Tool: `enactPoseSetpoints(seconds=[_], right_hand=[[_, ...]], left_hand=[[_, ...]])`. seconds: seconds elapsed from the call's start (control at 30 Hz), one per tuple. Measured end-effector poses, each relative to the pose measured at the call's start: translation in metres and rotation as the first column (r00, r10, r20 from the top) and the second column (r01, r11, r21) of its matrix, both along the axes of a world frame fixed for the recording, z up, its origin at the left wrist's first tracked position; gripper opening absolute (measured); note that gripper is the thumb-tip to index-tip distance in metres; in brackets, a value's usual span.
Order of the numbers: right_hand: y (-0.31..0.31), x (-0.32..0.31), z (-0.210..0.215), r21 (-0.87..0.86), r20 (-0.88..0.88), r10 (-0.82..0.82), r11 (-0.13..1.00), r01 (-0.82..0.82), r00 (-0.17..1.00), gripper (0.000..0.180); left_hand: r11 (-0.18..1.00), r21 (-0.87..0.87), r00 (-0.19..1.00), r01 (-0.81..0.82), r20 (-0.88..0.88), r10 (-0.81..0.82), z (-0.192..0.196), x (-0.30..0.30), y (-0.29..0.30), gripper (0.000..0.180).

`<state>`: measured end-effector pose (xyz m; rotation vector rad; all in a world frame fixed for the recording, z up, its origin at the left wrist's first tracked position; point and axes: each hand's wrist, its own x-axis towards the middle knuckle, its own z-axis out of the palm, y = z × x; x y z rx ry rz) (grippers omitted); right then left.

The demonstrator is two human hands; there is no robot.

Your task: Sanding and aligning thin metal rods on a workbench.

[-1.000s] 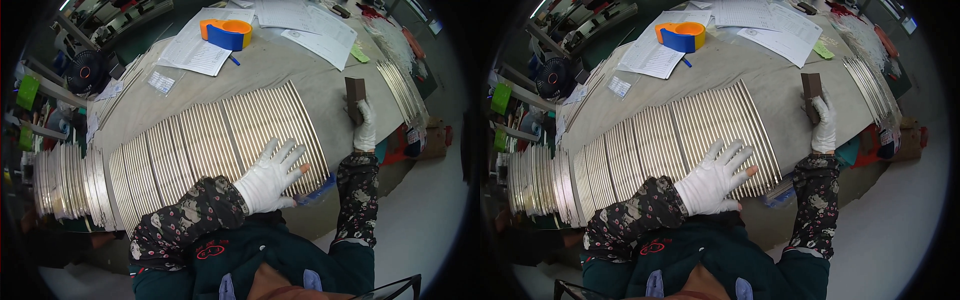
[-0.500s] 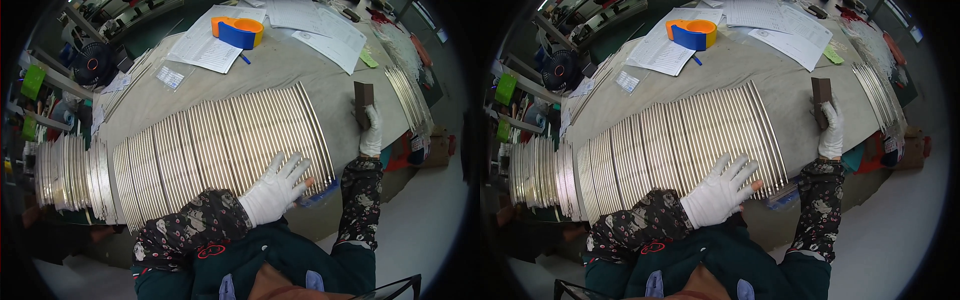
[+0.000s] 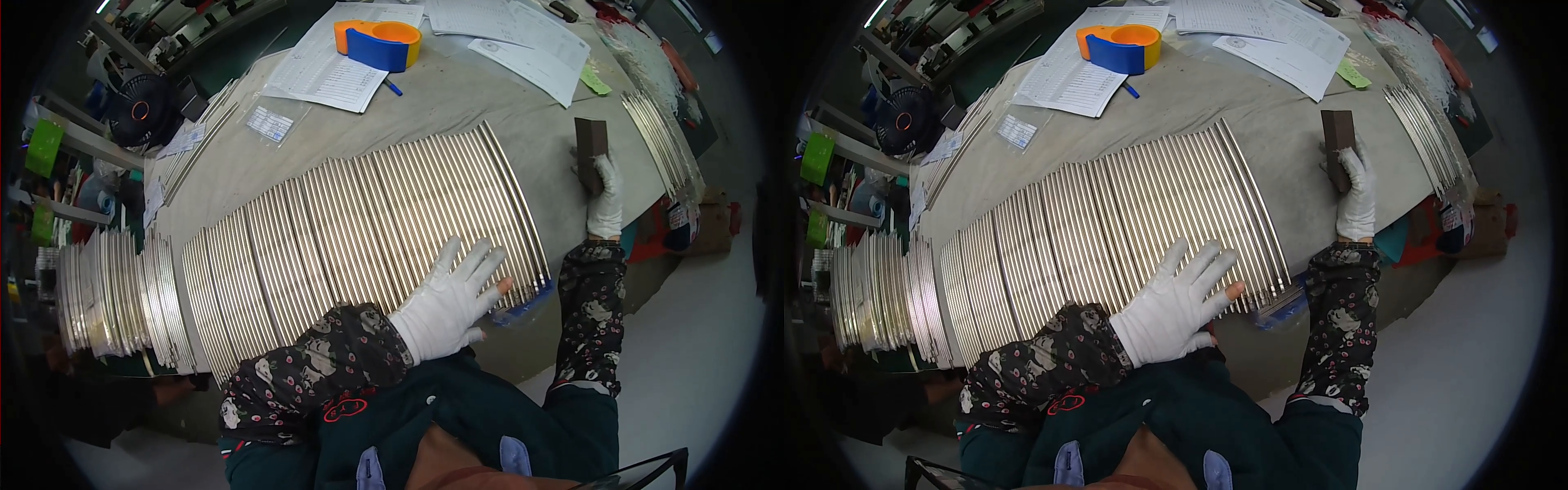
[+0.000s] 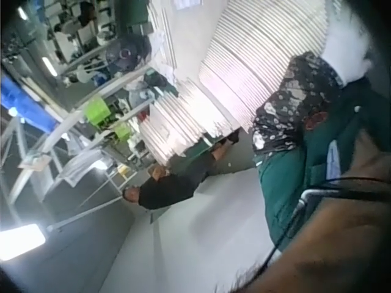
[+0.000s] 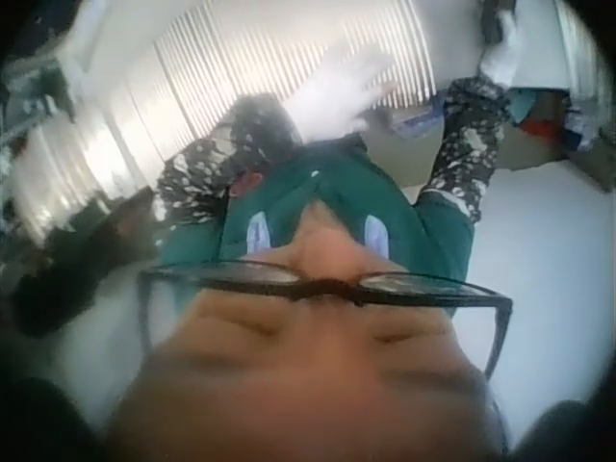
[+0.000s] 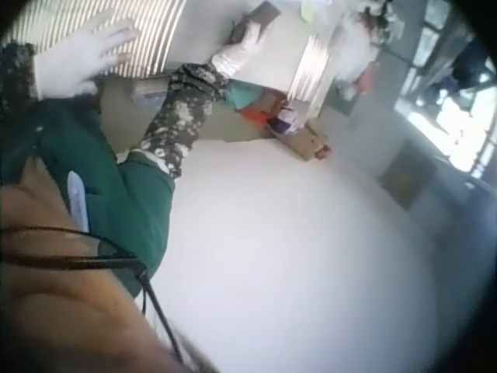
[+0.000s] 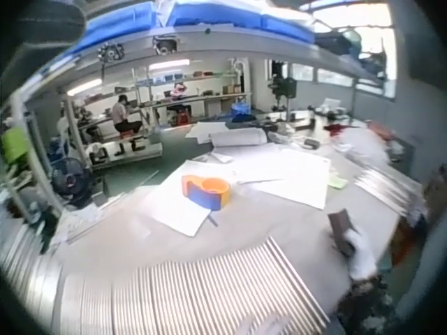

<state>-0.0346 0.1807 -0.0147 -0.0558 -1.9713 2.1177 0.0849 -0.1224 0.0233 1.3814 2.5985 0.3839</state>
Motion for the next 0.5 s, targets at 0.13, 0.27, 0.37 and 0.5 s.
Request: enactPoseSetpoints(seconds=[0.13, 0.27, 0.37, 0.5], right_hand=[[0.002, 0.001, 0.001, 0.001, 0.008, -0.054, 0.999, 0.054, 0.999, 0.055], [-0.031, 0.029, 0.031, 0.369, -0.045, -0.193, 0.909, 0.196, 0.98, 0.056], [-0.061, 0.083, 0.052, 0.753, -0.122, -0.129, 0.633, 0.177, 0.984, 0.073], [-0.1, 0.149, 0.055, 0.956, -0.071, 0.024, 0.287, 0.061, 0.997, 0.107]], left_hand=[[0.998, 0.056, 1.0, 0.014, 0.002, -0.014, 0.0, -0.003, 0.0, 0.078], [0.984, 0.112, 0.987, -0.137, -0.075, 0.146, 0.02, -0.037, -0.026, 0.068], [0.898, 0.219, 0.904, -0.383, -0.11, 0.412, 0.013, -0.092, -0.051, 0.046], [0.813, 0.184, 0.821, -0.553, -0.048, 0.569, -0.005, -0.147, -0.068, 0.042]])
